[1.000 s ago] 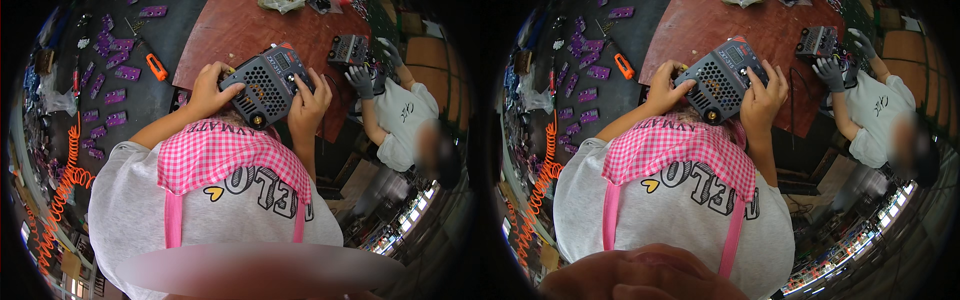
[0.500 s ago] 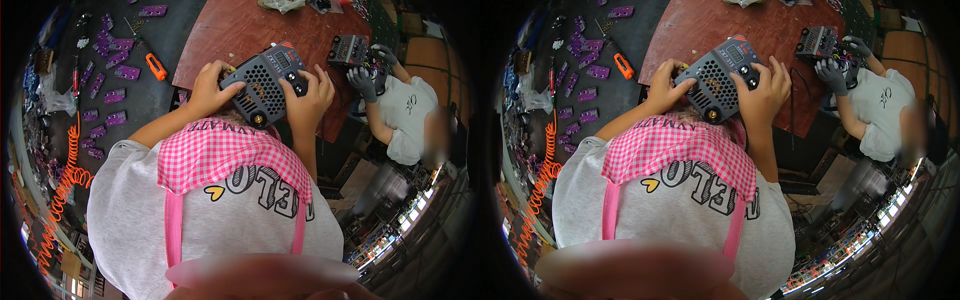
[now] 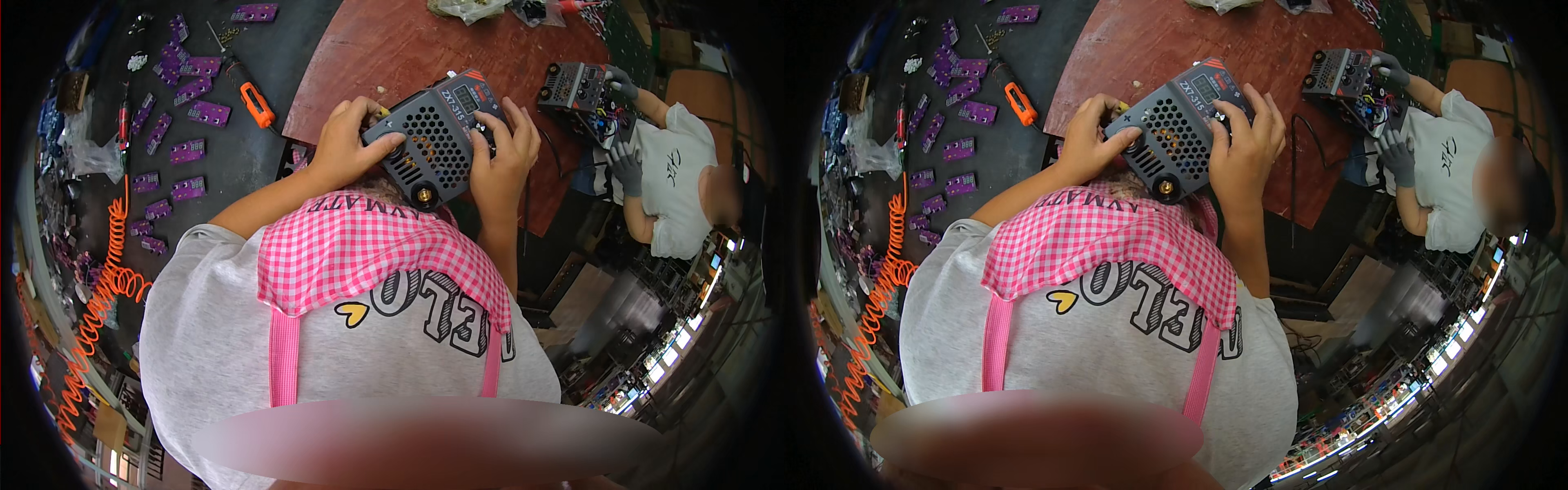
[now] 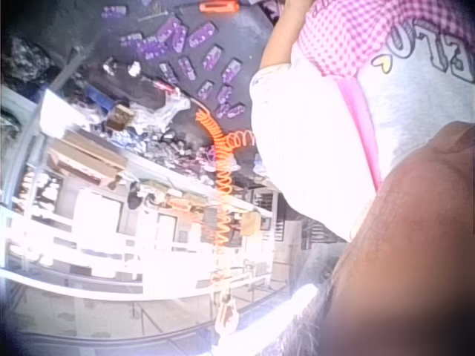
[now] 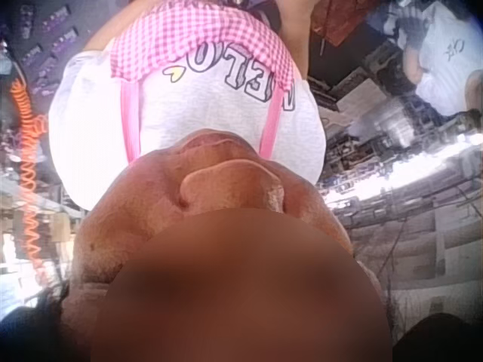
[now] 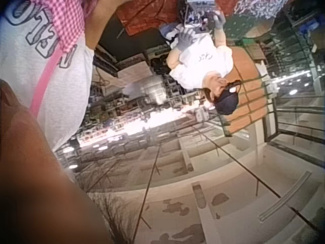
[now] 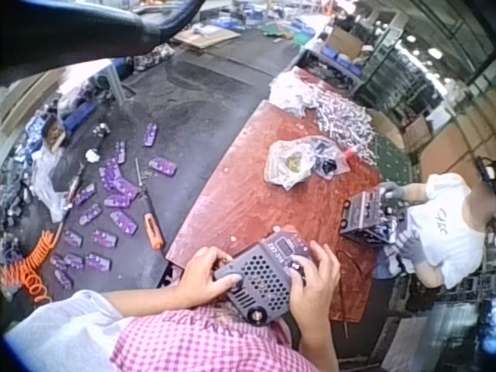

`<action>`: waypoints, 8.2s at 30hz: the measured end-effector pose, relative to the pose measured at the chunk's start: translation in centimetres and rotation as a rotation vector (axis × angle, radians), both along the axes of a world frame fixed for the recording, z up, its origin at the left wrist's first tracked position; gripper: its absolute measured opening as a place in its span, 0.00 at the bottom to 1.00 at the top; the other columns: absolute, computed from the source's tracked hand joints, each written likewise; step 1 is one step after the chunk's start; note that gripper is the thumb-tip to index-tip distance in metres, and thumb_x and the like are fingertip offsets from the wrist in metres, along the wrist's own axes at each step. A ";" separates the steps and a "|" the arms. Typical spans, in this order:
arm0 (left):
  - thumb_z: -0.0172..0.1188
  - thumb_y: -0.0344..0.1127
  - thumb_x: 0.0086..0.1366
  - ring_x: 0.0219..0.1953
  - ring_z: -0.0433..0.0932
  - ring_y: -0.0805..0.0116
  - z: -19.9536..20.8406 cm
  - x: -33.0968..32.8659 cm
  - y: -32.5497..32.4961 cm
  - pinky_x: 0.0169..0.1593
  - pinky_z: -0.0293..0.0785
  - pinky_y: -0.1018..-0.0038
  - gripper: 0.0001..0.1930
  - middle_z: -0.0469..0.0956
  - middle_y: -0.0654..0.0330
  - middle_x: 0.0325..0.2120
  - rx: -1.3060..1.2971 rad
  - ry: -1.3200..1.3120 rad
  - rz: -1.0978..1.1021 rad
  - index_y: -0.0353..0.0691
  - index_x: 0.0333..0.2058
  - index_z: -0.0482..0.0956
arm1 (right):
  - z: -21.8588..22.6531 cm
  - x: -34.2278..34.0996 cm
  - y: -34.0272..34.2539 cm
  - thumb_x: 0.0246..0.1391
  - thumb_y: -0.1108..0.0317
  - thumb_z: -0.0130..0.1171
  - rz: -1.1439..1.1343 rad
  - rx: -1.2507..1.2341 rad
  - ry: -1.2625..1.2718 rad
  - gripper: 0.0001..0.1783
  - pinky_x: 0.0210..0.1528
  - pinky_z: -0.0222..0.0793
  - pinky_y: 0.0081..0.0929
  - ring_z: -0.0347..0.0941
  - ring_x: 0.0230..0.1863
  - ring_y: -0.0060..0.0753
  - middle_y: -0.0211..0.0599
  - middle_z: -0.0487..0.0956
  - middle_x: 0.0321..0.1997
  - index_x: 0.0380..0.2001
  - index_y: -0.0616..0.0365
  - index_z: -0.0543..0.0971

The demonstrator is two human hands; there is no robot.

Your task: Assemble and inspect the internal components of an electronic inverter welder unit.

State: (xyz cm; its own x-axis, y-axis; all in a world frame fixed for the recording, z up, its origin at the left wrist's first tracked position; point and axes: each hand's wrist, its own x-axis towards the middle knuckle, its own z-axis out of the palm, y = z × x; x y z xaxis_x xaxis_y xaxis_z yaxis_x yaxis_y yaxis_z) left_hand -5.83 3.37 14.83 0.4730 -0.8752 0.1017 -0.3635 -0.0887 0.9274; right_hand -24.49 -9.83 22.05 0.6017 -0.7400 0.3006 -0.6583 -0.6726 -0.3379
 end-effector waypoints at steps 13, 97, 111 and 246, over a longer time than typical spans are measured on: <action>0.71 0.46 0.51 0.34 0.72 0.59 -0.1 0.0 0.1 0.37 0.69 0.66 0.22 0.74 0.54 0.28 0.054 0.018 0.003 0.36 0.37 0.76 | -0.6 -0.2 0.2 0.48 0.67 0.67 0.014 -0.075 -0.017 0.14 0.66 0.49 0.52 0.58 0.66 0.48 0.34 0.70 0.60 0.41 0.49 0.80; 0.73 0.43 0.51 0.43 0.74 0.60 2.1 6.7 2.9 0.47 0.68 0.67 0.16 0.77 0.60 0.35 -0.148 -0.181 0.047 0.40 0.34 0.82 | -13.7 -1.3 1.5 0.66 0.63 0.50 -0.206 0.858 -0.553 0.17 0.34 0.62 0.18 0.66 0.31 0.14 0.23 0.75 0.29 0.35 0.70 0.78; 0.71 0.39 0.52 0.36 0.72 0.60 3.7 5.8 2.4 0.41 0.68 0.68 0.13 0.76 0.60 0.31 -0.143 -0.246 0.083 0.41 0.34 0.80 | -14.4 -1.6 1.3 0.65 0.63 0.51 -0.260 0.888 -0.537 0.16 0.32 0.61 0.17 0.65 0.30 0.14 0.21 0.74 0.29 0.35 0.68 0.78; 0.39 0.61 0.72 0.54 0.71 0.64 -14.6 -2.2 -17.2 0.58 0.64 0.66 0.31 0.74 0.62 0.54 0.305 0.902 0.151 0.44 0.59 0.70 | -11.1 -6.4 -15.0 0.52 0.59 0.66 -0.453 0.193 -0.497 0.22 0.49 0.69 0.40 0.74 0.47 0.53 0.51 0.77 0.45 0.48 0.56 0.79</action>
